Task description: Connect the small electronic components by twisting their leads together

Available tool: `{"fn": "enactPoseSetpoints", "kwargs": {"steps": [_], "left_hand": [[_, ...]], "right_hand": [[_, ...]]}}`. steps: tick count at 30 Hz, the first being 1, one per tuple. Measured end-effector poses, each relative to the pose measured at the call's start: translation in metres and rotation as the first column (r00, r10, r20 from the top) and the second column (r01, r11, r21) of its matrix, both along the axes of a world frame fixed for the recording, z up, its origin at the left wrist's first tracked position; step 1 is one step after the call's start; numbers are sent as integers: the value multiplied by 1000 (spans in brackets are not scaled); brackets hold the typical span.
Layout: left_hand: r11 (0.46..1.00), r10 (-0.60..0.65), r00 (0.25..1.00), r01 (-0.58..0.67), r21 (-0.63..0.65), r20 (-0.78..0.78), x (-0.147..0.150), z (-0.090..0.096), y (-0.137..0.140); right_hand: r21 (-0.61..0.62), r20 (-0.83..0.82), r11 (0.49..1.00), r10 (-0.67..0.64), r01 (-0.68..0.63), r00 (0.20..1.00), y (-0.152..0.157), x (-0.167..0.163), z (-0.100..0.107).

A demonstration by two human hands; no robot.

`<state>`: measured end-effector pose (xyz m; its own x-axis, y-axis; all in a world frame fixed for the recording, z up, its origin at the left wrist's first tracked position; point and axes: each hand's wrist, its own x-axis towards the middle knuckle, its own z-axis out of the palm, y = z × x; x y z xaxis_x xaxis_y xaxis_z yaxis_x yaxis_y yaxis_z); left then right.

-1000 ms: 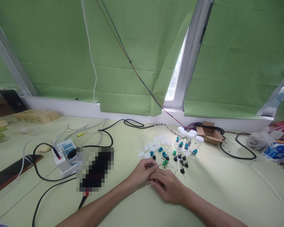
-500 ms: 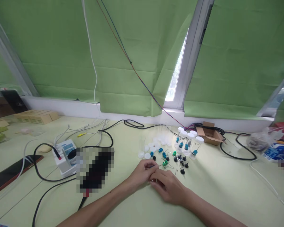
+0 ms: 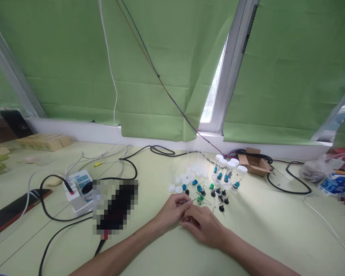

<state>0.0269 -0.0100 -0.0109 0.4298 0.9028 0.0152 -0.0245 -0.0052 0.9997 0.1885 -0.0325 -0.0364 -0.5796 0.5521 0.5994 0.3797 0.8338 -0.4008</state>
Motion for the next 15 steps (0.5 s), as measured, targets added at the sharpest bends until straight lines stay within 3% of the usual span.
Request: {"fn": "enactPoseSetpoints", "kwargs": {"steps": [15], "left_hand": [[1000, -8, 1000, 8, -8, 4, 2, 0, -1]], "right_hand": [[45, -44, 998, -39, 41, 998, 1, -1, -5]]}}
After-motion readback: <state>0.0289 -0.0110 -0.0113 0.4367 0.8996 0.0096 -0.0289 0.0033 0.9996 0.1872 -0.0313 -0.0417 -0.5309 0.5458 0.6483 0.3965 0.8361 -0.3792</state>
